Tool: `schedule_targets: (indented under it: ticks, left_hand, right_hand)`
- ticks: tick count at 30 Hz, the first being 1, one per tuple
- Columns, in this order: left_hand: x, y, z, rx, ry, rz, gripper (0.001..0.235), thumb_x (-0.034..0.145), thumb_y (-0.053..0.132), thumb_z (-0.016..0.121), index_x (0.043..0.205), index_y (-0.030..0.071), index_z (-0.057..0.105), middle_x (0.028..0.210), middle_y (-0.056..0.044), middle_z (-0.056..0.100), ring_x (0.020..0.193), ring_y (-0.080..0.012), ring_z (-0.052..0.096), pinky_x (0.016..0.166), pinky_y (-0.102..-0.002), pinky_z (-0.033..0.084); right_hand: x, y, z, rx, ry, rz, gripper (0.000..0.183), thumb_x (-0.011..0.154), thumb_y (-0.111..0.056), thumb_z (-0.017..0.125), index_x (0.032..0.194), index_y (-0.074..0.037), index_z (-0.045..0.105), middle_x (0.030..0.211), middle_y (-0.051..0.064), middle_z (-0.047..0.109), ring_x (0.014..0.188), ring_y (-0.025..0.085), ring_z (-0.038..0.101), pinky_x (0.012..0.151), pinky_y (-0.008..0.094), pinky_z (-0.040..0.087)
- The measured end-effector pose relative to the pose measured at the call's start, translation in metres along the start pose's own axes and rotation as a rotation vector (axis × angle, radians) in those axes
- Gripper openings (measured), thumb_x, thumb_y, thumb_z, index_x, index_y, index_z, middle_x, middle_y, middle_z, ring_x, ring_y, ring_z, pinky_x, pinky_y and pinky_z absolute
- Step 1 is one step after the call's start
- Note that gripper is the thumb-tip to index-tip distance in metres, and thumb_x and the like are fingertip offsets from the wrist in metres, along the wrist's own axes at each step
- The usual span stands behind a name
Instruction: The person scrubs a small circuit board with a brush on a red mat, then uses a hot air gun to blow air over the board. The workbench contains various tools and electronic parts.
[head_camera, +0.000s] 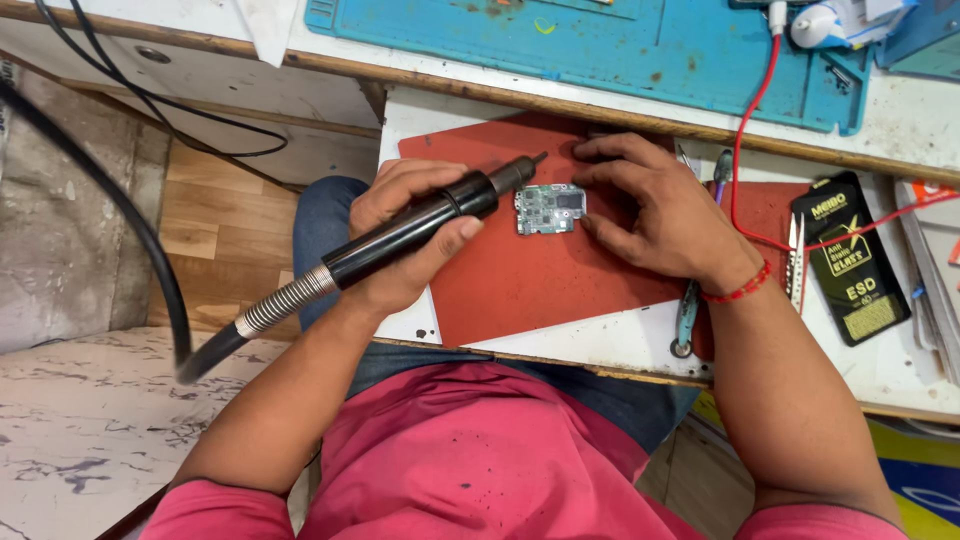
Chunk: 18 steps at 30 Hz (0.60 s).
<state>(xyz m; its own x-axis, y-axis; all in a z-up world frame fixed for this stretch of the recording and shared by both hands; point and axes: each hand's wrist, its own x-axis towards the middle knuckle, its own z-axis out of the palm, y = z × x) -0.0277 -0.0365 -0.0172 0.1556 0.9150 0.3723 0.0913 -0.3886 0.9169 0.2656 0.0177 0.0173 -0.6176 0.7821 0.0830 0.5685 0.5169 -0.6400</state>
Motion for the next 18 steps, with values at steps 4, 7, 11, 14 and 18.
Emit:
schedule_targets:
  ticks: [4, 7, 11, 14, 18]
  left_hand:
    - [0.0034, 0.0016, -0.0010, 0.082, -0.080, 0.140, 0.042, 0.087, 0.030, 0.087, 0.119, 0.008, 0.069, 0.114, -0.006, 0.075, 0.110, -0.0217, 0.066, 0.103, -0.037, 0.051]
    - [0.0031, 0.0031, -0.0029, 0.030, -0.063, 0.092, 0.038, 0.090, 0.029, 0.085, 0.120, 0.009, 0.070, 0.116, -0.006, 0.075, 0.113, -0.0221, 0.066, 0.106, -0.037, 0.052]
    - [0.0014, 0.0014, -0.0007, 0.078, -0.126, 0.188, 0.041, 0.084, 0.032, 0.086, 0.114, 0.008, 0.071, 0.111, -0.008, 0.075, 0.111, -0.0241, 0.065, 0.107, -0.038, 0.050]
    - [0.0015, 0.0009, -0.0026, 0.023, 0.063, -0.050, 0.035, 0.093, 0.030, 0.082, 0.117, 0.007, 0.070, 0.115, -0.007, 0.076, 0.110, -0.0219, 0.067, 0.105, -0.036, 0.054]
    - [0.0022, 0.0011, -0.0004, 0.047, -0.124, 0.145, 0.036, 0.086, 0.031, 0.085, 0.111, 0.008, 0.072, 0.108, -0.006, 0.075, 0.108, -0.0227, 0.067, 0.104, -0.037, 0.050]
  right_hand:
    - [0.0013, -0.0022, -0.0027, 0.013, 0.035, -0.025, 0.040, 0.082, -0.010, 0.075, 0.121, -0.004, 0.070, 0.139, 0.014, 0.061, 0.124, 0.034, 0.063, 0.102, 0.041, 0.055]
    - [0.0031, -0.0035, -0.0018, -0.019, 0.027, -0.023, 0.038, 0.083, -0.010, 0.076, 0.119, -0.005, 0.071, 0.138, 0.013, 0.062, 0.124, 0.034, 0.063, 0.101, 0.041, 0.054]
    - [0.0000, -0.0027, -0.0006, -0.021, 0.034, -0.011, 0.039, 0.082, -0.010, 0.077, 0.120, -0.004, 0.071, 0.138, 0.014, 0.062, 0.123, 0.033, 0.063, 0.100, 0.040, 0.055]
    - [-0.0001, -0.0012, 0.0007, -0.032, 0.041, -0.004, 0.037, 0.082, -0.009, 0.076, 0.119, -0.004, 0.072, 0.137, 0.013, 0.062, 0.123, 0.033, 0.064, 0.101, 0.041, 0.055]
    - [-0.0020, 0.0001, 0.0000, -0.031, 0.054, 0.005, 0.037, 0.083, -0.010, 0.077, 0.119, -0.003, 0.071, 0.137, 0.013, 0.063, 0.122, 0.033, 0.064, 0.100, 0.040, 0.056]
